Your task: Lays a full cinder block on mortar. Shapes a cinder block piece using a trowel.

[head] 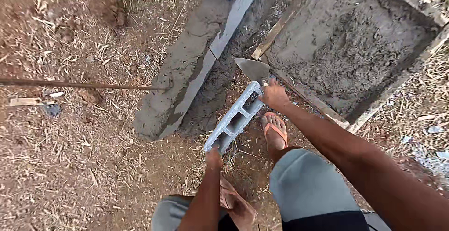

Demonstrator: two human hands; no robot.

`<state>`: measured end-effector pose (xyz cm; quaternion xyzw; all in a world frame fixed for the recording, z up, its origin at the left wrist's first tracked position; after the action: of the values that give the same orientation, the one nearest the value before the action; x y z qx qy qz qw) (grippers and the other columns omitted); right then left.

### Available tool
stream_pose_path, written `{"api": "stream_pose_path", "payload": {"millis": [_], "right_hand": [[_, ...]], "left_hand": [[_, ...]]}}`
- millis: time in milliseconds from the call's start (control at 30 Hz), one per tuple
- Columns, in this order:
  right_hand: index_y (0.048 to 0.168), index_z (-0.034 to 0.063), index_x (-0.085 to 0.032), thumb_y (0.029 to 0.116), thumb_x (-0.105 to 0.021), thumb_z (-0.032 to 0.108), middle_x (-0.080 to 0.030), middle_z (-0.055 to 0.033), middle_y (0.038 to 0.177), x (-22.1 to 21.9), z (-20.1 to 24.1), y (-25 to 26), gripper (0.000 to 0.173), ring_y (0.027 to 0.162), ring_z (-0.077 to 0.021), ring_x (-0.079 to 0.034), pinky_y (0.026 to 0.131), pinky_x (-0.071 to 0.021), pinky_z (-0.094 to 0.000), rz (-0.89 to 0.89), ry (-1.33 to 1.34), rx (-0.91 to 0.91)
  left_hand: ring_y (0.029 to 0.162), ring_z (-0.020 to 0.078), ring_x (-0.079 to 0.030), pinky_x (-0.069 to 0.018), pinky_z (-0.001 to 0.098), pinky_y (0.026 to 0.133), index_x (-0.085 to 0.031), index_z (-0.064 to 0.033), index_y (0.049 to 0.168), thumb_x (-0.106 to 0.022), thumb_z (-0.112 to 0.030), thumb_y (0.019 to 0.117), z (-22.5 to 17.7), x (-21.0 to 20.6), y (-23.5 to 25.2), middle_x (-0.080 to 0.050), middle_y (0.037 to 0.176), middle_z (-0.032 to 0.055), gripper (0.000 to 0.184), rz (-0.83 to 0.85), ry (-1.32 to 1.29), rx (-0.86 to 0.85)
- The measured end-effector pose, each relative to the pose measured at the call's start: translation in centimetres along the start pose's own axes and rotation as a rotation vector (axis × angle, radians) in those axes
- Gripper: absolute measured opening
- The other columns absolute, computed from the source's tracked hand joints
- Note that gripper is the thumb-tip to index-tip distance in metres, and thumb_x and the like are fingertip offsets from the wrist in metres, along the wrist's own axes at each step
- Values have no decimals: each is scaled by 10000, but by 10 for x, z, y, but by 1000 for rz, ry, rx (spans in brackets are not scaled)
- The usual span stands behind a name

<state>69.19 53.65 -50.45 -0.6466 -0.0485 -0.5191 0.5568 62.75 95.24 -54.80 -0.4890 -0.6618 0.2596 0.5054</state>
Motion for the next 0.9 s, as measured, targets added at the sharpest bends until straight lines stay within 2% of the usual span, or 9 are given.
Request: {"api": "stream_pose_path", "payload": {"millis": [200, 333, 433, 500, 567, 667, 767, 833, 900], "right_hand": [[1155, 31, -733, 933, -724, 398, -530, -287, 1409, -12, -2, 9, 429, 1260, -469, -568, 924, -538, -626, -27, 1, 22], [1210, 25, -704, 979, -666, 497, -544, -289, 1379, -1, -2, 6, 527, 1228, -470, -589, 918, -548, -625, -36, 24, 34], [1209, 50, -718, 1018, -630, 294, -576, -277, 1350, 27, -15, -17, 322, 1135, -469, -642, 906, -543, -656, -90, 150, 8], [1237, 110, -737, 1020, -602, 212, -600, -265, 1341, 50, -34, -29, 275, 1118, -471, -651, 901, -536, -684, -158, 212, -32], [1269, 138, -729, 1038, -576, 199, -598, -273, 1344, 67, -60, -42, 284, 1146, -493, -632, 901, -519, -709, -228, 238, -87], [1224, 79, -723, 1046, -564, 189, -623, -316, 1269, 85, -108, -52, 263, 1150, -539, -611, 891, -489, -751, -402, 268, -135], [1179, 22, -716, 1044, -574, 182, -643, -351, 1205, 92, -152, -51, 252, 1142, -579, -602, 892, -453, -783, -429, 286, -265], [1229, 40, -705, 1029, -572, 170, -626, -351, 1269, 91, -172, -51, 273, 1205, -575, -575, 931, -439, -779, -394, 225, -342], [1359, 35, -637, 1022, -581, 172, -492, -359, 1438, 105, -163, -61, 368, 1340, -585, -438, 1003, -376, -780, -436, 153, -330]], "left_hand": [[1129, 358, -582, -514, 542, 909, -492, 35, 1395, -637, -43, 949, 6, -8, 7, -571, 1311, 260, 475, 2, 12, 55], [1081, 352, -573, -515, 552, 845, -495, 5, 1378, -617, -91, 965, -4, -13, 13, -562, 1281, 250, 442, 17, 22, 116], [1112, 373, -568, -513, 574, 858, -488, 23, 1390, -640, -114, 964, -6, -12, 15, -552, 1307, 266, 473, 7, 70, 129], [1126, 390, -564, -511, 586, 862, -476, 42, 1401, -662, -120, 956, -7, -12, 16, -546, 1318, 283, 510, -14, 104, 105], [1153, 407, -558, -505, 599, 885, -466, 59, 1408, -691, -119, 937, -5, -11, 16, -539, 1334, 295, 551, -31, 140, 92], [1202, 426, -551, -491, 600, 943, -456, 93, 1412, -717, -110, 921, -10, -10, 13, -530, 1360, 317, 592, -47, 169, 55], [1225, 436, -532, -476, 609, 958, -438, 106, 1419, -701, -134, 945, -11, -12, 13, -510, 1375, 333, 593, -18, 175, 39], [1217, 432, -538, -480, 607, 949, -464, 107, 1397, -706, -143, 941, -8, -11, 15, -519, 1364, 330, 573, 0, 184, 36], [1213, 431, -539, -477, 607, 950, -485, 109, 1379, -713, -150, 938, -10, -11, 16, -524, 1358, 329, 560, 37, 192, 22]]}}
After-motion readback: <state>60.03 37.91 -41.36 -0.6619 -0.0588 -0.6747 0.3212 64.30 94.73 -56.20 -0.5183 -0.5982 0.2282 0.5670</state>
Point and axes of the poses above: each hand's wrist, its own y-axis towards the middle knuckle, its own x-axis out of the back of the hand, z = x × y, the point moved 8 cm from there along y, towards the middle knuckle
